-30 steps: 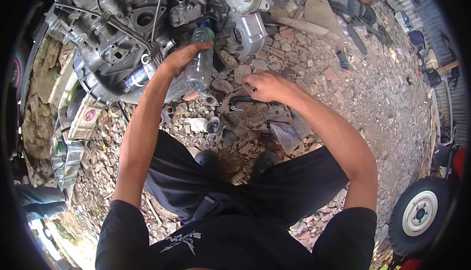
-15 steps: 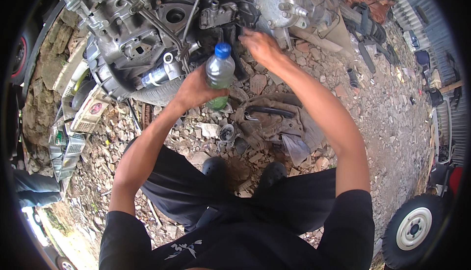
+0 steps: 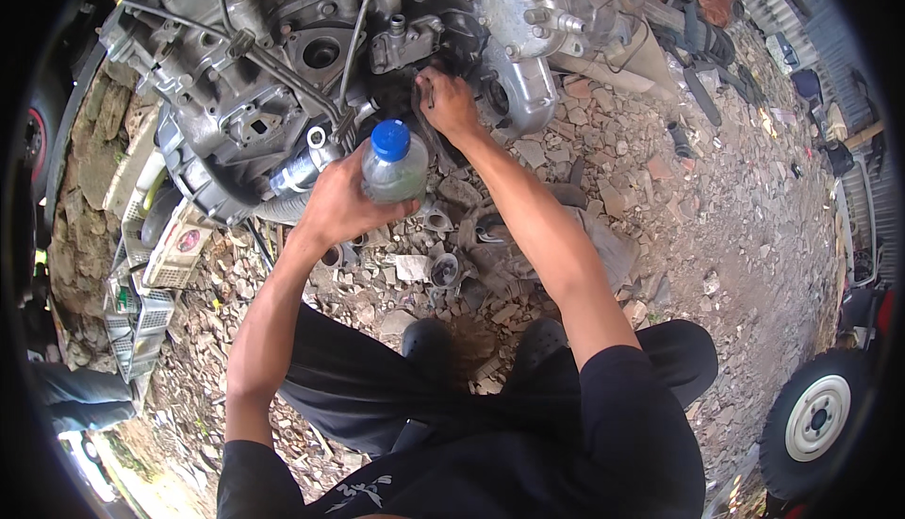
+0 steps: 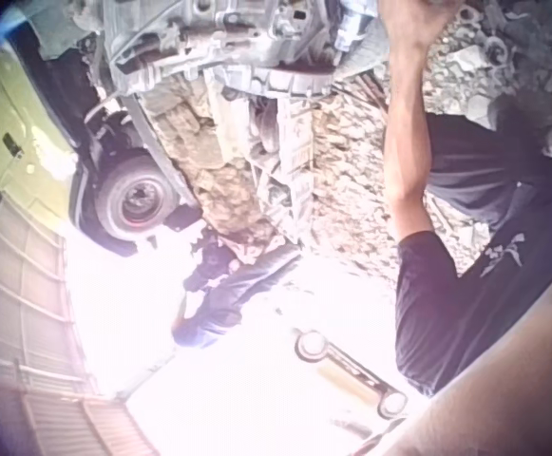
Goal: The person works on an exposed car engine resting on a tire, using a scribe and their hands to clean or manipulate various components on the engine block.
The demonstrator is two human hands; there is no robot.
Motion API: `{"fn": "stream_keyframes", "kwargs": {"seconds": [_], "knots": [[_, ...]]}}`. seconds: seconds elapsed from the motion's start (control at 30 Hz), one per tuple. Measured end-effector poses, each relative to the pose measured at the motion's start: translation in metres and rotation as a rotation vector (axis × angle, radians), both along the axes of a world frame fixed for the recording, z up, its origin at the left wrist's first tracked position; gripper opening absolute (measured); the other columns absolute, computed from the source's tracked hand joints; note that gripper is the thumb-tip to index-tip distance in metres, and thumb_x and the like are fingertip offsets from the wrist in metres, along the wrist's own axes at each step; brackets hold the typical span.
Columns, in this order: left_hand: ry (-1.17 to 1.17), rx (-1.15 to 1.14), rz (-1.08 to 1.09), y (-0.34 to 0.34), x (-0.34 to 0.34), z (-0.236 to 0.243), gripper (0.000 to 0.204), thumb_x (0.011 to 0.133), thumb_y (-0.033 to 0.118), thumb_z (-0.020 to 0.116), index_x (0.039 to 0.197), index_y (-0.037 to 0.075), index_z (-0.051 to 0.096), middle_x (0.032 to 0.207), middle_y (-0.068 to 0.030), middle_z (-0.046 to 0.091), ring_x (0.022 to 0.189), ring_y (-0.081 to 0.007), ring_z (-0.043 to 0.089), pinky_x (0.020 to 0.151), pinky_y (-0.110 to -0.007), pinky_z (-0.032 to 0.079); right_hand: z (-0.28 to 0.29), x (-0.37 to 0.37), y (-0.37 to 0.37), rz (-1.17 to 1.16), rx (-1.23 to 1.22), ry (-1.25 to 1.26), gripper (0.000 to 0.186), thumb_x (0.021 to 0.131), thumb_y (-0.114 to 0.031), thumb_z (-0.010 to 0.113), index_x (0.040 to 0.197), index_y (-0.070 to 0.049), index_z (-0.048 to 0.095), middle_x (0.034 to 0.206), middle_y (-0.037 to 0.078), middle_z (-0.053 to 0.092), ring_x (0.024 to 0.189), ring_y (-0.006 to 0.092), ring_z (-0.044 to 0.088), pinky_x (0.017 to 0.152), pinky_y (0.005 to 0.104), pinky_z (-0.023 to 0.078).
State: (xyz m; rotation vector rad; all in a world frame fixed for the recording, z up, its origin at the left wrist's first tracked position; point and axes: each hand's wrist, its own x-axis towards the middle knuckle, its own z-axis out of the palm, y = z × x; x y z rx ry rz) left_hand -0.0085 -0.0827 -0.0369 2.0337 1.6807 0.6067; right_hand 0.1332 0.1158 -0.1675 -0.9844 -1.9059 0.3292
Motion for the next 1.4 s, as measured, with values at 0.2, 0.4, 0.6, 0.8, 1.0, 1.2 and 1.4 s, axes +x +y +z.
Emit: {"fn": "stream_keyframes", "kwargs": {"seconds": [0.2,0.4,0.6,0.8,1.0,1.2,1.4], "knots": [[-0.014,0.035,-0.074,-0.009,-0.012,0.008,0.085,0.062,0.041,0.088,0.131,0.002,0.057,0.11,-0.0237,0.068,0.098,-0.0408,0.068,0.088,-0.046,0.055,-0.001,0.014,0.002,0.037,0.126,0.073,0.009,0.087,-0.009,0.067,0.095,-0.007,0.065,0.091,0.015,0.071,0.087,0.0401,0.067,0.075,0.0516,0.053],[0.081,0.044,-0.049,-0.013,-0.01,0.007,0.09,0.061,0.043,0.089,0.133,0.0,0.056,0.12,-0.025,0.065,0.118,-0.0388,0.06,0.108,-0.048,0.039,0.002,0.028,0.007,0.033,0.004,-0.043,0.022,0.081,-0.005,0.068,0.102,-0.009,0.066,0.104,0.013,0.072,0.085,0.0372,0.069,0.077,0.048,0.056],[0.188,0.099,-0.052,-0.013,-0.002,-0.003,0.093,0.06,0.05,0.087,0.132,-0.001,0.056,0.121,-0.0221,0.065,0.121,-0.038,0.058,0.112,-0.055,0.029,0.014,0.025,0.006,0.014,-0.129,-0.016,0.02,0.085,-0.007,0.064,0.104,-0.012,0.067,0.108,0.013,0.072,0.083,0.0403,0.068,0.076,0.0487,0.055],[0.148,0.054,-0.049,-0.003,0.021,-0.01,0.093,0.06,0.053,0.086,0.131,0.001,0.057,0.119,-0.0182,0.067,0.12,-0.0336,0.059,0.113,-0.065,0.018,-0.003,0.025,0.004,0.039,0.011,0.124,0.022,0.088,-0.004,0.06,0.108,-0.007,0.067,0.088,0.016,0.073,0.069,0.0324,0.072,0.067,0.0406,0.057],[0.275,0.117,0.103,-0.005,0.026,-0.044,0.095,0.06,0.056,0.084,0.129,-0.003,0.057,0.115,-0.0141,0.069,0.121,-0.03,0.058,0.109,-0.071,0.018,0.031,0.01,-0.018,0.205,-0.522,0.193,0.019,0.098,-0.02,0.061,0.108,-0.005,0.066,0.073,0.012,0.069,0.047,0.02,0.065,0.05,0.0347,0.054],[0.275,0.146,0.157,0.004,0.044,-0.045,0.093,0.061,0.056,0.083,0.128,-0.003,0.056,0.113,-0.0139,0.07,0.119,-0.0293,0.058,0.109,-0.071,0.018,0.014,0.013,0.0,0.298,-0.454,0.272,0.014,0.096,-0.013,0.058,0.106,-0.006,0.066,0.075,0.013,0.068,0.048,0.0219,0.066,0.048,0.0356,0.052],[0.321,0.249,0.268,-0.009,0.069,-0.056,0.086,0.064,0.052,0.083,0.128,0.001,0.057,0.115,-0.0144,0.07,0.126,-0.0286,0.053,0.111,-0.072,0.013,0.026,0.019,-0.011,0.258,-0.439,0.176,0.02,0.093,-0.013,0.06,0.111,-0.008,0.067,0.087,0.016,0.073,0.059,0.0254,0.071,0.058,0.0376,0.058]]}}
